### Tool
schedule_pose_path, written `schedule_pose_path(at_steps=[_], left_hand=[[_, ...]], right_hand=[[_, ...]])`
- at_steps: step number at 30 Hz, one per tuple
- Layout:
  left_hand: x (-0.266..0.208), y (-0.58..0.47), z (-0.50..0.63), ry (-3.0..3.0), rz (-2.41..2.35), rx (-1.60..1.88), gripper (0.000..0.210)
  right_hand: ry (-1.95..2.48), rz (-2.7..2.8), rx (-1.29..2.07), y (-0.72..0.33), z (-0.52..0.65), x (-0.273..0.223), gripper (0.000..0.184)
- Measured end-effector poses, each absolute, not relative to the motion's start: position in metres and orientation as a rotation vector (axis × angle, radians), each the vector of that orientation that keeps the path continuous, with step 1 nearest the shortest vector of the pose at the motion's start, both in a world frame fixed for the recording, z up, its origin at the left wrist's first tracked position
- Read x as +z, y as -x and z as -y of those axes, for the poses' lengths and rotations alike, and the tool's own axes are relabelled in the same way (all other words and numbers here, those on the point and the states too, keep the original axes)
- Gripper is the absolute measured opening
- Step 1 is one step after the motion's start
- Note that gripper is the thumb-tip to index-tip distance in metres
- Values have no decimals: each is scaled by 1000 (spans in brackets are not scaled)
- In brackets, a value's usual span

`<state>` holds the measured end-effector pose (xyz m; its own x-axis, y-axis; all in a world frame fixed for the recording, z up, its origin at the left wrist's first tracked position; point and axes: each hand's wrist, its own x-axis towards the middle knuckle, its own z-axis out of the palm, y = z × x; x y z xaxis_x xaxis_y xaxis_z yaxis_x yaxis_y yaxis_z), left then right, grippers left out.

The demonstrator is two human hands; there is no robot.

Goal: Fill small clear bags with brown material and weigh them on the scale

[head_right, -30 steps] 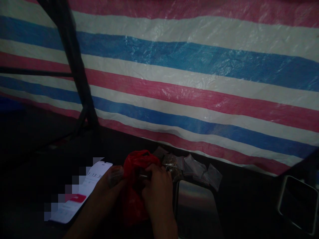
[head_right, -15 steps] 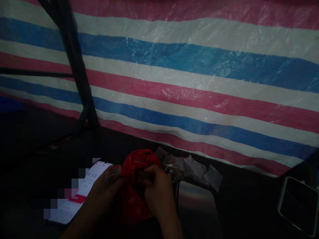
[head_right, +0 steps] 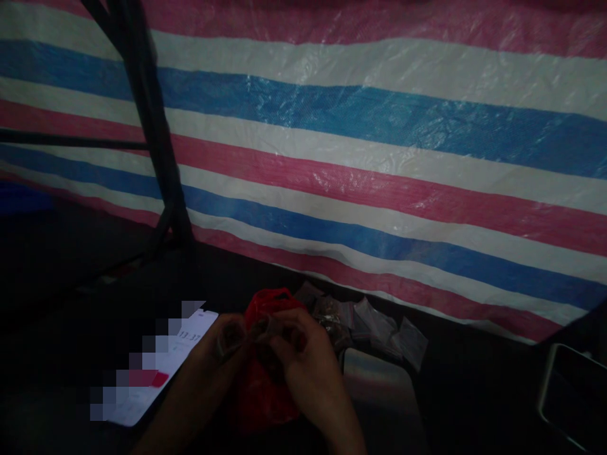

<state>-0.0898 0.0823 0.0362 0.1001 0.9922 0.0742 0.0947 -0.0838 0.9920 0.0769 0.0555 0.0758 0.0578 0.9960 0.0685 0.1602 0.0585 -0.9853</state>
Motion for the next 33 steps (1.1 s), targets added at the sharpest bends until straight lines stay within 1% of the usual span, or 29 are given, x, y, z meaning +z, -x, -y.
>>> schedule_pose_path(at_steps=[2,6,8,15,20,24,29,33], left_hand=[[32,90,-83,-1438,-1144,1132,23],[26,93,-84,-1571,-1133,1140,18],[26,94,-85,-1597,-1140,1150,16],[27,95,-86,-1606,-1159,1112,19],[28,89,-84,-1610,-1206,1098,14],[29,82,-84,-1620,-1293,1102,14],[33,76,-83,-1649,-1434,1081,16],[37,70,-81,-1646,-1579,1049,19]], right_hand=[[1382,1367,960,-70,-52,83,28],[1541,1514,694,-57,-48,89,34],[1559,1544,637,-54,-48,90,36],[1591,1488,737,-59,-54,84,33],[1605,1517,739,-63,-54,81,30],[1607,1466,710,-66,-54,82,33],[1513,1474,821,-77,-54,78,29],[1590,1474,736,-90,-52,73,31]])
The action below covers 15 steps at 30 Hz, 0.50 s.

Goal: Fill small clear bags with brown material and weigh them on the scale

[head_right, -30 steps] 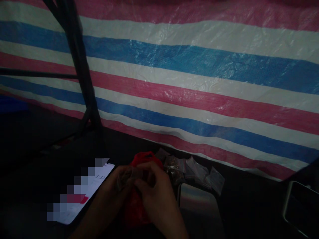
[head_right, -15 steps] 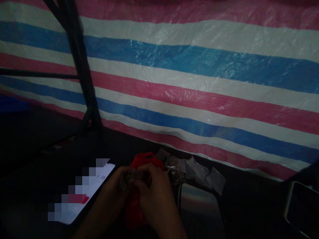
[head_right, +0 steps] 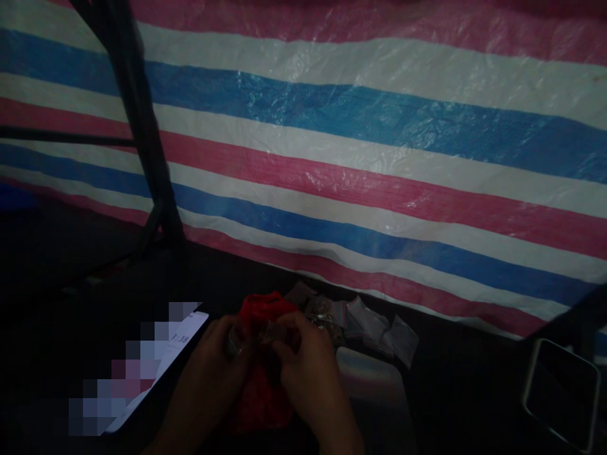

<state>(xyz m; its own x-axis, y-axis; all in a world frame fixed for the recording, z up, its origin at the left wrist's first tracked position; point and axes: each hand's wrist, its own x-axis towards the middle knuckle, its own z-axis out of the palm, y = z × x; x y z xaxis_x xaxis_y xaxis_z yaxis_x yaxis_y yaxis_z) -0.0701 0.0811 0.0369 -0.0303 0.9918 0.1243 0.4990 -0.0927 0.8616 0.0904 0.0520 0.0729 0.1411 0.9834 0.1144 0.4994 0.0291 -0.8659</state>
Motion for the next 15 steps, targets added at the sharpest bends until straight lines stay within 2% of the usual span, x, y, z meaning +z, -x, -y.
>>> schedule_pose_path(at_steps=[7,15], left_hand=[[45,62,-82,-1623,-1798,1045,14],[40,59,-89,-1673,-1689,1259,19]], right_hand=[[1763,1546,609,-100,-45,69,38],[1663,1449,663,-102,-45,71,37]])
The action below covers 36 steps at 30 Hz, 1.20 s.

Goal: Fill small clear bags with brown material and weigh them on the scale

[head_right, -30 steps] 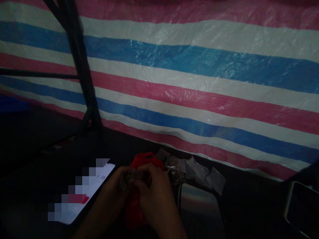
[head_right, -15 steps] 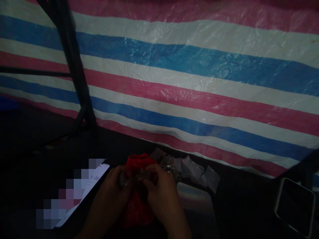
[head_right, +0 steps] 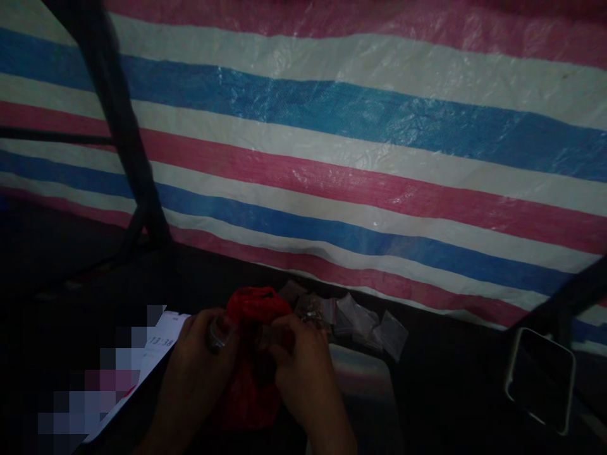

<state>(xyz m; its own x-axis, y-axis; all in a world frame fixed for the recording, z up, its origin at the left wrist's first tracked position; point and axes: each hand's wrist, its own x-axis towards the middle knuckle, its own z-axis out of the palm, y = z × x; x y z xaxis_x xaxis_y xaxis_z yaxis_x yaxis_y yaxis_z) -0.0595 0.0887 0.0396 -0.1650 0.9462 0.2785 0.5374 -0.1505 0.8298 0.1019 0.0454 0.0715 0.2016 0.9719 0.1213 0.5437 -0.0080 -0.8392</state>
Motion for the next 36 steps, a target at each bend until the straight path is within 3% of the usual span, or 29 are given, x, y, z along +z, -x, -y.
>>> schedule_pose_path(at_steps=[5,11,23,36], left_hand=[[32,58,-85,-1772,-1519,1270,24],[29,57,-82,-1784,-1422,1271,19],[27,61,-84,-1755,-1343,1388,14],[30,68,-84,-1650,-1394,1447,16]], right_hand=[[1553,1358,657,-93,-44,86,31],[1526,1538,486,-79,-44,91,41],[1504,1623,471,-72,-47,88,43],[1626,1412,604,-72,-50,87,28]])
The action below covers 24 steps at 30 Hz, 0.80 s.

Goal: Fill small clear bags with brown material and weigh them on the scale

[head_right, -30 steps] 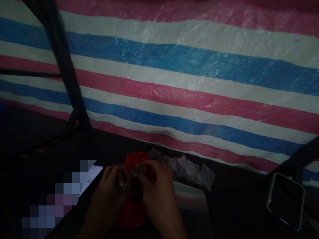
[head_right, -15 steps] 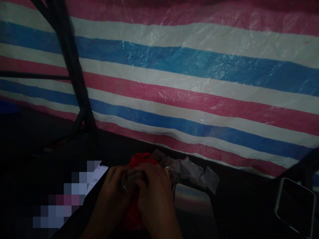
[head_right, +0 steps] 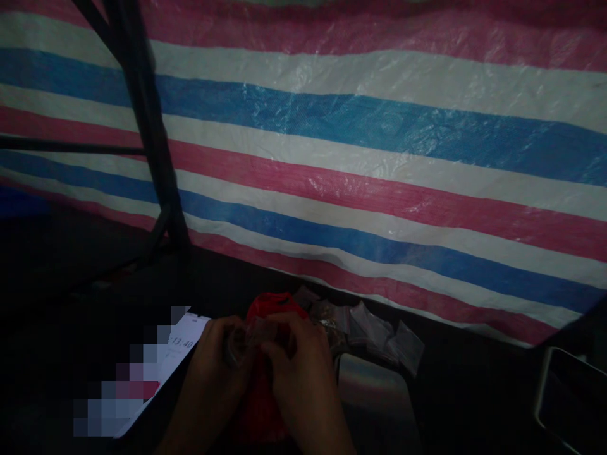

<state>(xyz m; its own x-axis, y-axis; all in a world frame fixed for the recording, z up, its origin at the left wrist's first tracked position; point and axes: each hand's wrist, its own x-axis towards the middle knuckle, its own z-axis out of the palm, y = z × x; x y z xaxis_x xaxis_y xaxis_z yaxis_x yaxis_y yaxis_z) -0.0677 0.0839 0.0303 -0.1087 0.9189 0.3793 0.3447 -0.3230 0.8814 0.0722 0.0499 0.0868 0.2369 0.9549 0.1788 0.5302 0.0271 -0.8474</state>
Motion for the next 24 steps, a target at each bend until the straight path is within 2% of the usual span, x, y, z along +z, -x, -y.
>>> schedule_pose_path(at_steps=[6,11,15,18,21,24], left_hand=[[28,69,-83,-1613,-1400,1506,10],[23,66,-87,-1623,-1413,1735,28],[21,62,-91,-1672,-1386,1911,36],[23,60,-91,-1662,-1393,1959,32],[29,62,-87,-1658,-1395,1878,33],[34,66,-80,-1587,-1340,1546,45]], right_hand=[[1631,1450,581,-90,-50,82,30],[1571,1525,522,-87,-43,82,38],[1538,1565,822,-61,-38,93,26],[1512,1529,778,-50,-39,100,14],[1476,1358,657,-54,-43,102,12],[1416,1199,670,-64,-45,101,6]])
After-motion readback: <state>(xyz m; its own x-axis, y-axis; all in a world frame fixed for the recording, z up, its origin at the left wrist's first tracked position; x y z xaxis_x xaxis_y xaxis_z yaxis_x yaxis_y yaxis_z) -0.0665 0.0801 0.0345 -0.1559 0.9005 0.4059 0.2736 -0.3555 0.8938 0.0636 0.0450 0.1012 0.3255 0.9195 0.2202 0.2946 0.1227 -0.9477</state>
